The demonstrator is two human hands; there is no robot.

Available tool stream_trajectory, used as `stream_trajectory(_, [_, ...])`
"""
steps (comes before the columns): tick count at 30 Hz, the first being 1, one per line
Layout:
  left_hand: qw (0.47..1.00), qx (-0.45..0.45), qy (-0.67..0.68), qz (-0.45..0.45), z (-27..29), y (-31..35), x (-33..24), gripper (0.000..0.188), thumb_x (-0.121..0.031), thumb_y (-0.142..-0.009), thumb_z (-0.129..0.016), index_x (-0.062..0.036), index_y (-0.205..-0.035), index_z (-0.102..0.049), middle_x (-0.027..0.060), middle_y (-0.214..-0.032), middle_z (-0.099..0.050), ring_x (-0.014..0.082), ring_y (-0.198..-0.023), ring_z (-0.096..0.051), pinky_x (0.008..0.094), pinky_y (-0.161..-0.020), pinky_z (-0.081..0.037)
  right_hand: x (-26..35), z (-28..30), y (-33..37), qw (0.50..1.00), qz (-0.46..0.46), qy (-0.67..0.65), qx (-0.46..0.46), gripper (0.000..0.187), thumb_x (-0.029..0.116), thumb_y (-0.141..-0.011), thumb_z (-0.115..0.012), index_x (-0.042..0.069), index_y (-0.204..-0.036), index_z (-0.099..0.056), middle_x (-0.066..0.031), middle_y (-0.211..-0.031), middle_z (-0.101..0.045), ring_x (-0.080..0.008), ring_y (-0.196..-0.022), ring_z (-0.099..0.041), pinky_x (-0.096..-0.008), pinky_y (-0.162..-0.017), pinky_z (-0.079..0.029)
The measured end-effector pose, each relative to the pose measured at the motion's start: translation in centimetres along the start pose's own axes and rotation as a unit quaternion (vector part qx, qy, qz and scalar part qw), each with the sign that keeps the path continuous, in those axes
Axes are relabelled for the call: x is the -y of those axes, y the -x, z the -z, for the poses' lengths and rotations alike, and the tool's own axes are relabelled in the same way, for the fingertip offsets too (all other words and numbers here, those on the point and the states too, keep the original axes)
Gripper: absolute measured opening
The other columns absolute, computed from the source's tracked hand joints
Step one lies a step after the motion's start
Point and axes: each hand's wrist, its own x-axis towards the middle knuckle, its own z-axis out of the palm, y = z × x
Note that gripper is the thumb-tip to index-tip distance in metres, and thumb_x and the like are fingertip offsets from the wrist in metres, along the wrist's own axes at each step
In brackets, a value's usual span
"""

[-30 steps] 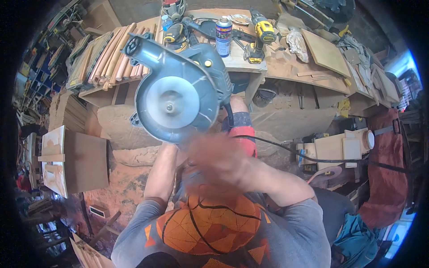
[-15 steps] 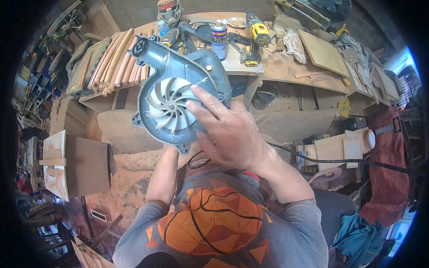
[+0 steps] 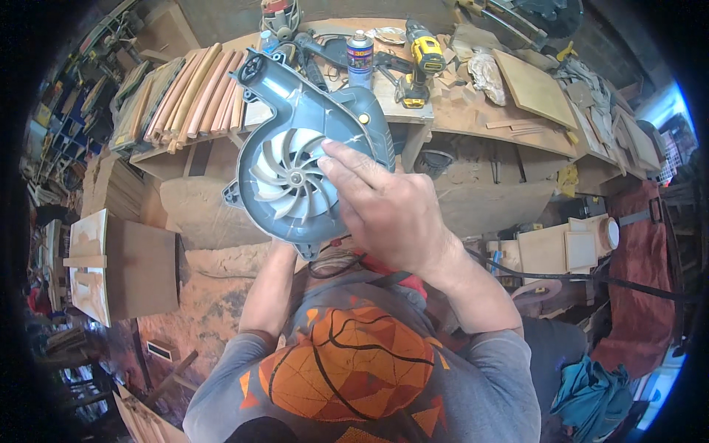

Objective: The person is disassembling a circular saw or similar power tool, specifically focusing on the impeller and housing components.

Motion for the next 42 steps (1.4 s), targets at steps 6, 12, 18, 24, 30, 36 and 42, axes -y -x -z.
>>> stream_trajectory(6, [1.0,0.004,0.0,0.0,-0.4,0.3,0.0,0.091,-0.038,-0.074,-0.088,-0.0001,-0.145,-0.048,0.016,-0.139,-0.059,0.0284,-0.124,-0.062,0.0418,-0.103,-0.054,-1.0,-0.5,-0.1,0.998,0.04,0.017,-0.039,0.048,0.002,-0.077,-0.072,0.008,-0.124,-0.068,-0.0096,-0.134,-0.067,-0.0265,-0.096,-0.075,-0.0352,-0.068,-0.062])
stream_trajectory(12, [1.0,-0.02,-0.001,-0.005,-0.3,0.0,0.3,0.091,-0.038,-0.074,-0.088,-0.0001,-0.145,-0.047,0.016,-0.139,-0.059,0.0284,-0.124,-0.062,0.0419,-0.103,-0.054,-0.1,3.4,3.8,0.96,0.133,-0.118,0.215,0.047,0.003,-0.078,-0.072,0.008,-0.124,-0.069,-0.008,-0.133,-0.068,-0.0247,-0.088,-0.075,-0.033,-0.068,-0.061])
stream_trajectory(18, [0.999,-0.044,0.029,0.008,0.2,1.3,-1.3,0.091,-0.039,-0.074,-0.088,-0.0001,-0.145,-0.047,0.016,-0.139,-0.059,0.0285,-0.124,-0.062,0.0419,-0.103,-0.054,-2.2,3.3,3.0,0.844,0.088,-0.516,0.12,0.039,0.009,-0.083,-0.073,-0.001,-0.12,-0.068,-0.0129,-0.109,-0.072,-0.0163,-0.09,-0.073,-0.0264,-0.076,-0.056])
stream_trajectory(24, [0.994,-0.07,0.076,0.023,1.3,3.5,-2.3,0.091,-0.039,-0.074,-0.088,-0.0001,-0.146,-0.047,0.0161,-0.139,-0.059,0.0285,-0.124,-0.062,0.042,-0.103,-0.054,-4.1,0.2,1.3,0.804,-0.304,-0.502,-0.093,0.054,0.015,-0.089,-0.074,-0.004,-0.136,-0.054,-0.0104,-0.116,-0.067,-0.0126,-0.095,-0.066,-0.0258,-0.078,-0.052])
stream_trajectory(30, [0.991,-0.082,0.103,0.021,1.4,3.6,-2.4,0.091,-0.04,-0.074,-0.087,-0.0001,-0.146,-0.046,0.0161,-0.139,-0.059,0.0286,-0.124,-0.062,0.042,-0.104,-0.054,-4.4,-1.6,1.8,0.639,-0.314,-0.702,0.026,0.05,0.012,-0.094,-0.066,-0.005,-0.139,-0.051,-0.014,-0.115,-0.068,-0.022,-0.093,-0.071,-0.0373,-0.081,-0.062])
stream_trajectory(36, [0.989,-0.085,0.119,0.025,1.1,2.5,-2.0,0.092,-0.04,-0.075,-0.087,-0.0001,-0.146,-0.046,0.0161,-0.139,-0.058,0.0286,-0.124,-0.062,0.0421,-0.104,-0.054,-4.7,-2.7,2.1,0.522,-0.385,-0.761,-0.027,0.045,0.021,-0.098,-0.068,-0.004,-0.133,-0.056,-0.0138,-0.111,-0.07,-0.0202,-0.09,-0.072,-0.0332,-0.078,-0.061])
stream_trajectory(42, [0.988,-0.084,0.125,0.026,1.0,2.2,-1.8,0.092,-0.04,-0.075,-0.087,-0.0001,-0.146,-0.046,0.0162,-0.14,-0.058,0.0287,-0.124,-0.062,0.0422,-0.104,-0.054,-6.4,-4.5,4.8,0.575,-0.393,-0.716,-0.051,0.043,0.023,-0.1,-0.066,-0.004,-0.133,-0.057,-0.0132,-0.112,-0.07,-0.02,-0.093,-0.072,-0.0337,-0.079,-0.06])
